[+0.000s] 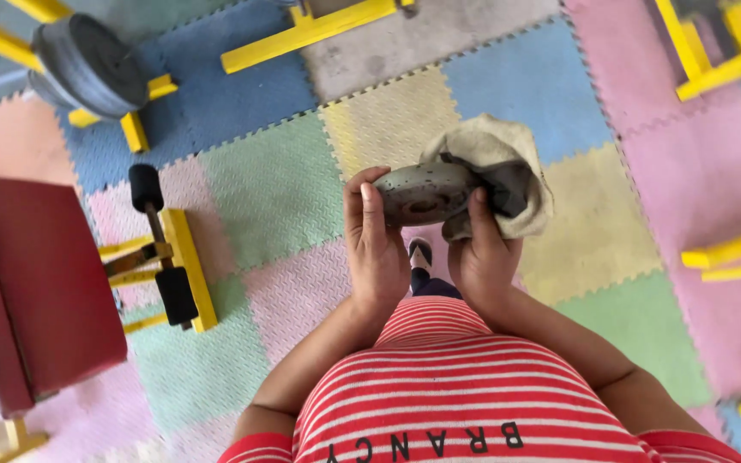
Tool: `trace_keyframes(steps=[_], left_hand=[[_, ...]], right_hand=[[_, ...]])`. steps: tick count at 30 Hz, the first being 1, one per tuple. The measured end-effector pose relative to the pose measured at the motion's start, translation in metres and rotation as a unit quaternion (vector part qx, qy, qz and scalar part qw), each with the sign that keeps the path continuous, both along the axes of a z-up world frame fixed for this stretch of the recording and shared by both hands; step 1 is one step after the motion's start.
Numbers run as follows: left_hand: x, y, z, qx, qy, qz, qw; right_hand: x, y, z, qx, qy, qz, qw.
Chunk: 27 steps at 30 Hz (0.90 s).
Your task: Cleaning and wiping down individual weight plates with a spray bottle and cloth.
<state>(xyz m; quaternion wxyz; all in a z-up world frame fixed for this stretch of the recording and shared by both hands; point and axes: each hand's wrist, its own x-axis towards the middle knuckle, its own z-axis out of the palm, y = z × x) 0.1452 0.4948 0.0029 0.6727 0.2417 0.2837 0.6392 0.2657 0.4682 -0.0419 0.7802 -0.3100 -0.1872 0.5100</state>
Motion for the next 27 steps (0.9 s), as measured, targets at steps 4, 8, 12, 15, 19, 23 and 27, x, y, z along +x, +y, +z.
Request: trace_keyframes(steps=[4,8,12,15,19,23,27], left_hand=[[0.013,0.036,-0.010,0.002,-0.004,0.080,0.997],[0.017,0.064,-0.015,-0.010,0.007,0.157,0.988],[0.014,0.090,-0.015,-0.010,0.016,0.212,0.977],[0.003,0.108,-0.016,-0.005,0.008,0.234,0.972],[-0.015,0.137,-0.015,-0.019,-0.003,0.264,0.964],[-0.051,0.171,-0.020,-0.013,0.002,0.285,0.959],[-0.095,0.203,-0.027,0.000,0.005,0.293,0.956]], right_hand=[[0.014,0.054,-0.004,-0.005,0.006,0.080,0.997],[0.015,0.097,-0.004,0.004,-0.009,0.139,0.990],[0.011,0.134,-0.006,0.005,-0.022,0.188,0.982],[0.000,0.162,-0.015,0.018,-0.024,0.205,0.978],[-0.017,0.194,-0.026,0.003,-0.039,0.227,0.973],[-0.053,0.232,-0.026,-0.010,-0.015,0.256,0.966],[-0.098,0.272,-0.030,-0.020,-0.019,0.262,0.965]])
